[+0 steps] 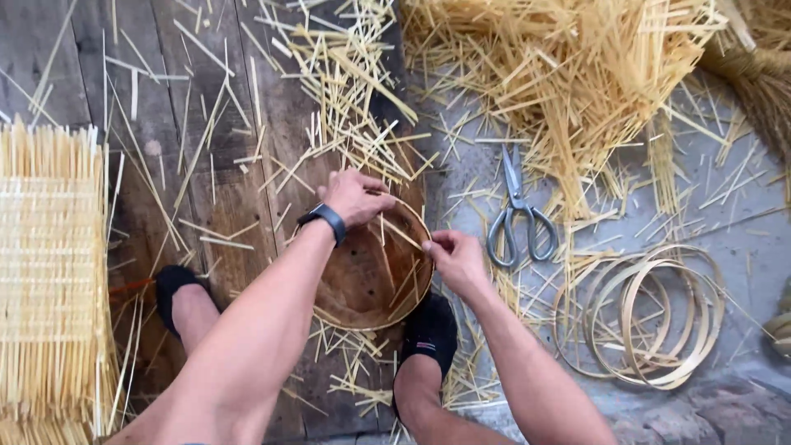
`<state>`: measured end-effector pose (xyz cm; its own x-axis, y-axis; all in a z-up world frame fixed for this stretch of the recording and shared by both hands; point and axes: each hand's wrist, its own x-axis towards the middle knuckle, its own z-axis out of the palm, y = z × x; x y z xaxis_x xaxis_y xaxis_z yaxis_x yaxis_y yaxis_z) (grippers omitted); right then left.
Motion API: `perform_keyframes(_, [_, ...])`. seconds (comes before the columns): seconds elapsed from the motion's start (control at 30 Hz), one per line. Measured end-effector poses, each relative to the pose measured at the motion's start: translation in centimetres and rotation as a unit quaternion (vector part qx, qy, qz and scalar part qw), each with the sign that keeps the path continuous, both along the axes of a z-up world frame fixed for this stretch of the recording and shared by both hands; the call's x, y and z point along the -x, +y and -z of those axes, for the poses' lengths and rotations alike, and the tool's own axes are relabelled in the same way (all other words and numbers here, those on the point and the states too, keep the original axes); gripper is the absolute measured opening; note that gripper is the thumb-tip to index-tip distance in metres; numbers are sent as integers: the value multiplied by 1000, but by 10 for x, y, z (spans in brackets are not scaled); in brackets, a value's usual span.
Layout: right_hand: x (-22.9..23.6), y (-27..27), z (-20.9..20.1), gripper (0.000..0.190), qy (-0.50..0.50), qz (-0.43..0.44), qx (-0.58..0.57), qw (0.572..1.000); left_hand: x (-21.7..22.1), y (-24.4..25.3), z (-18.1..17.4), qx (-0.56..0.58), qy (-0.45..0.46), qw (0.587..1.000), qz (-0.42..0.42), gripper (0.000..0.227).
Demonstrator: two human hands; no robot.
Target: Weaving bamboo strips around a circular frame and trimming the excess with scissors to create a basket component.
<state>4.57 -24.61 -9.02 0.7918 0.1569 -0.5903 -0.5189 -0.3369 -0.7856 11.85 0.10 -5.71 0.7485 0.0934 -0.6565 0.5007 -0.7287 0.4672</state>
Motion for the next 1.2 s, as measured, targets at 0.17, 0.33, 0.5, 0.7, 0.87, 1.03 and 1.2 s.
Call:
perform_keyframes(0.17, [-16,4,19,18,64,57,-3,996,3,-11,21,-63,-103,992,-29,45])
perform_keyframes(0.33, [-16,9,11,16,84,63,2,994,11,-13,21,-60,-86,993,-54,48])
perform_keyframes(0.5, [-10,9,2,22,36,52,47,997,15,-8,20,-40,-188,980,-55,47])
perform_keyframes(0.7, [28,-5,4,41,-28,-20,78,996,104,83,16,-62,-168,960,-215,46])
perform_keyframes(0.87, [32,4,-3,33,11,39,38,998,152,112,53,86,-59,937,-334,34])
perform_keyframes(1.03, [41,7,-16,29,17,47,64,997,143,93,13,68,16,912,-405,35])
perform_keyframes(1.2, [26,1,-21,31,-42,50,76,995,137,95,20,44,-22,915,-401,29])
